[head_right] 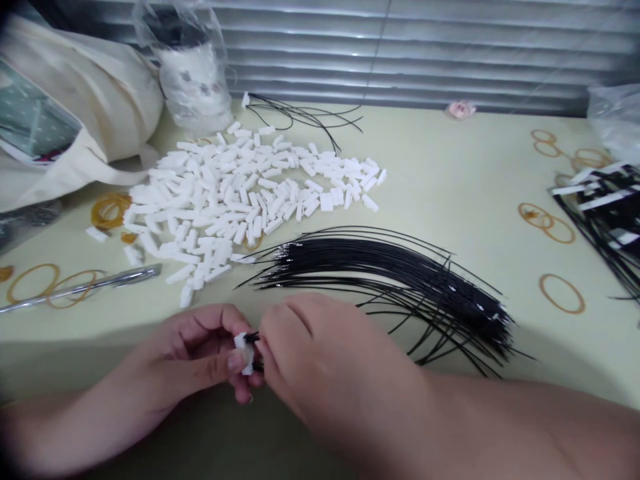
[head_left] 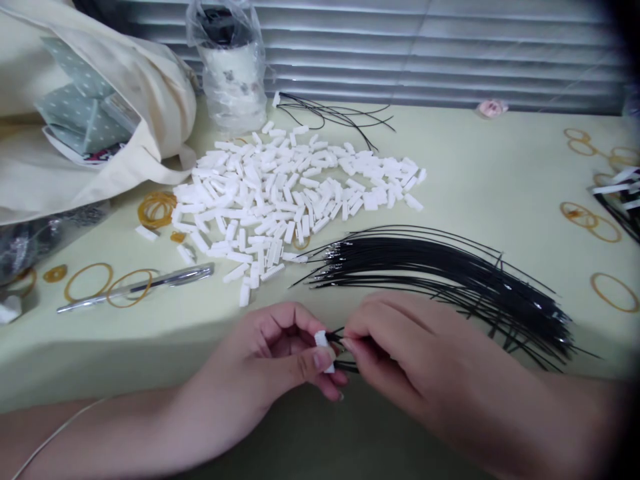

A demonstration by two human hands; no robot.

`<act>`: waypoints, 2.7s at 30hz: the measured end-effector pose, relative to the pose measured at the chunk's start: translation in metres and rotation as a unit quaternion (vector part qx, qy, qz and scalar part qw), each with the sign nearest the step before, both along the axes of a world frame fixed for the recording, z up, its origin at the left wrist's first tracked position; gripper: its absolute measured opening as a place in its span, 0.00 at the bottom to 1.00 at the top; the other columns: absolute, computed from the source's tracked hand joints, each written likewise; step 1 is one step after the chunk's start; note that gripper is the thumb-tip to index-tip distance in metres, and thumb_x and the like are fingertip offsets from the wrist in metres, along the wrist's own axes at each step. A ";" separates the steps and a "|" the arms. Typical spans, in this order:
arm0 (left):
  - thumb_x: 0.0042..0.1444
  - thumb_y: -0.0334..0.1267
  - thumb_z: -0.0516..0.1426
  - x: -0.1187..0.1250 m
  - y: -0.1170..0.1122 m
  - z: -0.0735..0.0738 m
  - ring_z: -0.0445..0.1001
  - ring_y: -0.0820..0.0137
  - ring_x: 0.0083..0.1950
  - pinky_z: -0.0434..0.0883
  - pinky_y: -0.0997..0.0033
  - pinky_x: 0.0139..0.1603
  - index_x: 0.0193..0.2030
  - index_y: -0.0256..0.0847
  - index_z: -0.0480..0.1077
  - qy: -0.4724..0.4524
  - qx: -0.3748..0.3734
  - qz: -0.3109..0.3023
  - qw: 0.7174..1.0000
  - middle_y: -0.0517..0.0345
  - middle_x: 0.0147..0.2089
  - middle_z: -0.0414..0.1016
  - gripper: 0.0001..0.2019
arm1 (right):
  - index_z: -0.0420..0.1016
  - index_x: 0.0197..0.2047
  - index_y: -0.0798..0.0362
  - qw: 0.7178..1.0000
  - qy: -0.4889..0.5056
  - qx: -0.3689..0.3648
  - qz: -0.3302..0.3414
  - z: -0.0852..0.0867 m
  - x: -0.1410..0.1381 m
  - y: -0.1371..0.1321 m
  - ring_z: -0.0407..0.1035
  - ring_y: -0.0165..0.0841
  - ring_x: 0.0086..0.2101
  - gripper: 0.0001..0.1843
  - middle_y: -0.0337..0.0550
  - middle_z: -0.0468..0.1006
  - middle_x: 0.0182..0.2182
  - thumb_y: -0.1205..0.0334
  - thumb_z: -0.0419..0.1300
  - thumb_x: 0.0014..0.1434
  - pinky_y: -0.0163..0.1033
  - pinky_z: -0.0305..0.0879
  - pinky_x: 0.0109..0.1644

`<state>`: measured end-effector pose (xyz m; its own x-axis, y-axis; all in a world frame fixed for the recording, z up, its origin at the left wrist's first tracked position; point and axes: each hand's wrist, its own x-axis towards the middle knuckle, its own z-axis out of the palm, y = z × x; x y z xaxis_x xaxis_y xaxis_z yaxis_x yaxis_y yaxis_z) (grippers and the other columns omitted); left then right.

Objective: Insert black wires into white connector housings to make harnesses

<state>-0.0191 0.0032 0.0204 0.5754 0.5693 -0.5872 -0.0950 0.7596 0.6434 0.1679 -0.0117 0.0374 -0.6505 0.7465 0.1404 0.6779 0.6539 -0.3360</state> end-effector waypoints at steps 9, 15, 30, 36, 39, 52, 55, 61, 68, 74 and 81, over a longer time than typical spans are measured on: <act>0.51 0.33 0.63 0.001 -0.002 -0.002 0.76 0.76 0.28 0.70 0.79 0.32 0.31 0.35 0.67 0.001 0.014 -0.047 0.999 0.58 0.28 0.78 0.08 | 0.69 0.28 0.54 0.985 0.030 -0.168 0.015 0.008 0.017 0.018 0.61 0.26 0.27 0.13 0.38 0.69 0.25 0.67 0.49 0.63 0.33 0.54 0.30; 0.52 0.33 0.61 0.000 -0.007 0.005 0.73 0.77 0.31 0.68 0.81 0.33 0.31 0.38 0.70 0.063 0.068 -0.150 0.984 0.63 0.28 0.74 0.03 | 0.69 0.35 0.51 0.973 -0.009 -0.222 0.056 -0.006 0.035 0.038 0.60 0.31 0.40 0.03 0.39 0.68 0.39 0.69 0.57 0.57 0.37 0.56 0.44; 0.53 0.30 0.61 0.001 0.001 -0.002 0.77 0.77 0.31 0.73 0.79 0.34 0.33 0.36 0.65 -0.033 0.008 -0.017 0.999 0.59 0.30 0.78 0.07 | 0.67 0.30 0.53 0.998 0.002 -0.050 -0.028 0.020 0.016 0.007 0.61 0.29 0.25 0.11 0.40 0.68 0.23 0.68 0.48 0.61 0.36 0.55 0.28; 0.53 0.32 0.62 -0.002 -0.001 -0.007 0.77 0.76 0.32 0.73 0.78 0.36 0.34 0.36 0.66 -0.017 0.021 -0.023 0.999 0.59 0.31 0.79 0.08 | 0.70 0.31 0.54 0.994 0.002 -0.107 -0.028 0.007 0.015 0.007 0.62 0.28 0.28 0.11 0.40 0.70 0.25 0.69 0.48 0.62 0.35 0.55 0.31; 0.52 0.33 0.62 -0.002 -0.001 -0.007 0.77 0.76 0.31 0.73 0.78 0.35 0.34 0.36 0.66 -0.011 0.026 -0.024 0.999 0.60 0.31 0.78 0.08 | 0.70 0.31 0.55 0.992 0.031 -0.120 -0.029 0.006 0.016 0.008 0.62 0.28 0.27 0.11 0.39 0.70 0.24 0.68 0.49 0.62 0.35 0.54 0.29; 0.51 0.32 0.62 0.002 -0.003 0.000 0.75 0.76 0.29 0.70 0.79 0.33 0.31 0.35 0.67 0.027 0.033 -0.029 0.999 0.60 0.27 0.77 0.06 | 0.69 0.24 0.53 0.976 0.025 -0.188 -0.105 0.010 0.004 0.004 0.61 0.28 0.21 0.09 0.38 0.69 0.20 0.67 0.53 0.55 0.36 0.51 0.23; 0.51 0.32 0.61 0.002 -0.004 0.001 0.74 0.77 0.29 0.69 0.79 0.33 0.30 0.36 0.68 0.040 0.049 -0.026 0.998 0.62 0.26 0.75 0.06 | 0.67 0.22 0.52 0.970 0.031 -0.210 -0.119 0.010 0.003 0.005 0.59 0.27 0.18 0.09 0.36 0.67 0.17 0.67 0.54 0.52 0.35 0.49 0.20; 0.53 0.32 0.59 0.003 -0.008 0.003 0.72 0.76 0.29 0.68 0.78 0.33 0.30 0.38 0.68 0.086 0.103 -0.041 0.990 0.63 0.25 0.73 0.03 | 0.67 0.20 0.51 0.934 0.092 -0.304 -0.163 0.007 -0.004 0.002 0.58 0.24 0.17 0.09 0.33 0.68 0.16 0.67 0.54 0.50 0.31 0.46 0.18; 0.53 0.32 0.58 0.003 -0.007 0.003 0.72 0.77 0.30 0.68 0.77 0.34 0.30 0.37 0.68 0.087 0.099 -0.056 0.990 0.63 0.27 0.73 0.03 | 0.69 0.24 0.52 0.944 0.031 -0.310 -0.104 0.012 -0.002 0.008 0.57 0.25 0.19 0.09 0.36 0.69 0.19 0.67 0.53 0.54 0.32 0.47 0.21; 0.54 0.32 0.59 0.001 -0.007 0.000 0.72 0.79 0.30 0.68 0.80 0.34 0.32 0.37 0.66 0.055 0.083 -0.061 0.993 0.65 0.27 0.72 0.04 | 0.70 0.34 0.52 0.986 0.039 -0.131 -0.094 -0.003 0.024 0.049 0.64 0.28 0.36 0.05 0.39 0.71 0.35 0.63 0.54 0.60 0.33 0.60 0.39; 0.54 0.34 0.60 0.002 -0.004 -0.002 0.75 0.78 0.30 0.69 0.79 0.34 0.33 0.36 0.65 0.031 0.060 -0.041 0.997 0.62 0.29 0.75 0.06 | 0.70 0.33 0.56 0.995 -0.005 -0.067 -0.069 -0.017 0.026 0.050 0.62 0.30 0.36 0.08 0.43 0.69 0.34 0.68 0.51 0.62 0.35 0.59 0.40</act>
<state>-0.0171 -0.0012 0.0187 0.5874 0.5902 -0.5537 0.0066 0.6807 0.7325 0.1938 0.0379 0.0208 -0.5410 0.8406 0.0268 0.7621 0.5035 -0.4070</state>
